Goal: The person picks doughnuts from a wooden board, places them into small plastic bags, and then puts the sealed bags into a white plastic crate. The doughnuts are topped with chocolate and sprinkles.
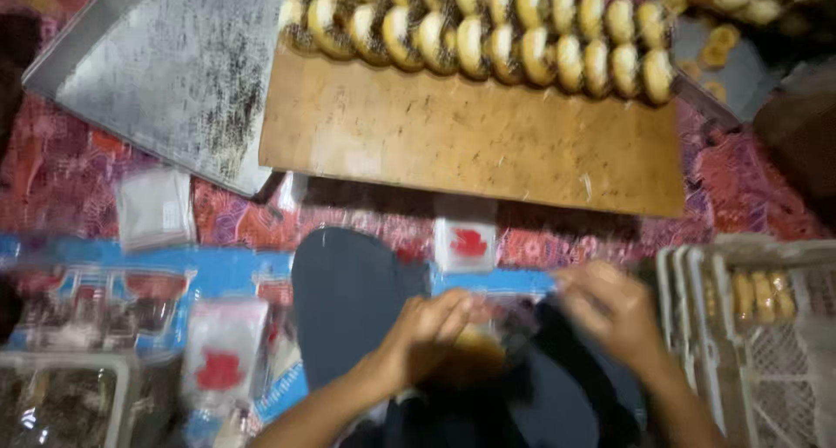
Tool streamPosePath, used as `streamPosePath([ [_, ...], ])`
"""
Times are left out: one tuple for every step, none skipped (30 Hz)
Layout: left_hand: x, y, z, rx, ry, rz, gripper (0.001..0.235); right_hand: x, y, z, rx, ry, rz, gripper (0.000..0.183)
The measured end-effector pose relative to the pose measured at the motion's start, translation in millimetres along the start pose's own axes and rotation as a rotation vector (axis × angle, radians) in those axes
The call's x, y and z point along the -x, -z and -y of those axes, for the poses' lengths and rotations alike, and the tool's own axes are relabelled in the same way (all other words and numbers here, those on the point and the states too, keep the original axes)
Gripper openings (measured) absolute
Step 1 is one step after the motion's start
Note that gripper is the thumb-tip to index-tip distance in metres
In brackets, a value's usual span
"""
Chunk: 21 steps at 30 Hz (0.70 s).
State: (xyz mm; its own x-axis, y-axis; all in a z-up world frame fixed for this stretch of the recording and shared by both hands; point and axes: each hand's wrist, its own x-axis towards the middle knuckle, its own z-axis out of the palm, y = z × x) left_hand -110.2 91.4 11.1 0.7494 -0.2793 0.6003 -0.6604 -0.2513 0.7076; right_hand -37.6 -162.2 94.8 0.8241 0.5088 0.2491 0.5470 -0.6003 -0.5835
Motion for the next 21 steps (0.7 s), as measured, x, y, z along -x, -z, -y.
streamPosePath([
  [4.7, -4.2, -6.6, 0.035, 0.138, 0.026, 0.019, 8.3, -4.4, 10.1, 0.090, 0.099, 0.050, 0.022],
  [0.9, -5.7, -3.5, 0.069, 0.240, 0.067, 0.017, 12.0, -10.3, 17.1, 0.195, 0.199, 0.067, 0.024],
  [-2.7, -8.4, -2.8, 0.101, 0.343, 0.110, 0.017, 12.3, -15.0, 19.6, 0.301, 0.298, 0.085, 0.027],
  [-3.5, -11.3, -5.5, 0.060, 0.363, 0.158, 0.014, 12.6, -20.7, 20.8, 0.328, 0.320, 0.107, 0.023],
  [-2.7, -13.3, -9.5, 0.019, 0.383, 0.206, 0.013, 11.2, -23.3, 16.8, 0.354, 0.341, 0.130, 0.019],
  [-1.2, -15.0, -13.8, -0.026, 0.407, 0.245, 0.013, 8.2, -26.7, 10.1, 0.379, 0.372, 0.158, 0.015],
  [0.9, -15.0, -17.6, -0.158, 0.381, 0.455, 0.013, 1.4, -25.9, -4.6, 0.440, 0.435, 0.103, 0.009],
  [5.4, -11.3, -21.8, -0.292, 0.356, 0.670, 0.014, -4.3, -24.7, -19.4, 0.496, 0.494, 0.047, 0.009],
  [9.7, -5.7, -24.1, -0.424, 0.326, 0.886, 0.016, -2.0, -27.2, -30.6, 0.495, 0.377, 0.142, 0.022],
  [11.6, -1.7, -22.3, -0.030, 0.438, 0.708, 0.016, -1.4, -27.8, -42.6, 0.501, 0.270, 0.237, 0.040],
  [12.4, 2.4, -19.5, 0.359, 0.529, 0.510, 0.016, -0.4, -29.7, -54.5, 0.508, 0.161, 0.330, 0.058],
  [9.8, 7.9, -14.3, 0.739, 0.598, 0.300, 0.017, 4.5, -33.8, -61.3, 0.514, 0.046, 0.412, 0.076],
  [5.2, 11.9, -6.1, 0.840, 0.631, 0.243, 0.021, 7.7, -41.1, -67.9, 0.519, -0.070, 0.492, 0.094],
  [6.4, 11.7, -2.0, 0.959, 0.682, 0.189, 0.028, 28.8, -51.9, -63.1, 0.390, 0.398, 0.382, 0.084],
  [8.0, 9.6, 1.8, 1.077, 0.733, 0.131, 0.036, 45.6, -66.5, -56.7, 0.073, 0.280, 0.546, 0.070],
  [7.5, 9.3, 7.0, 1.184, 0.777, 0.080, 0.044, 56.2, -89.8, -45.9, -0.249, 0.159, 0.681, 0.057],
  [8.3, 7.3, 8.3, 1.290, 0.821, 0.027, 0.053, 67.0, -104.5, -32.6, -0.519, -0.048, 0.543, 0.048],
  [6.6, 4.6, 12.2, 1.392, 0.854, -0.034, 0.061, 70.4, -116.9, -21.1, -0.774, -0.249, 0.397, 0.041],
  [6.4, 1.7, 15.1, 1.333, 0.832, -0.140, 0.057, 68.2, -133.2, -8.2, -0.852, -0.313, 0.268, 0.037],
  [10.0, -0.8, 14.3, 1.272, 0.811, -0.248, 0.056, 65.2, -147.2, 6.8, -0.929, -0.377, 0.141, 0.034],
  [14.8, -2.4, 15.6, 1.209, 0.789, -0.355, 0.059, 55.9, -158.0, 15.4, -1.004, -0.440, 0.011, 0.031],
])
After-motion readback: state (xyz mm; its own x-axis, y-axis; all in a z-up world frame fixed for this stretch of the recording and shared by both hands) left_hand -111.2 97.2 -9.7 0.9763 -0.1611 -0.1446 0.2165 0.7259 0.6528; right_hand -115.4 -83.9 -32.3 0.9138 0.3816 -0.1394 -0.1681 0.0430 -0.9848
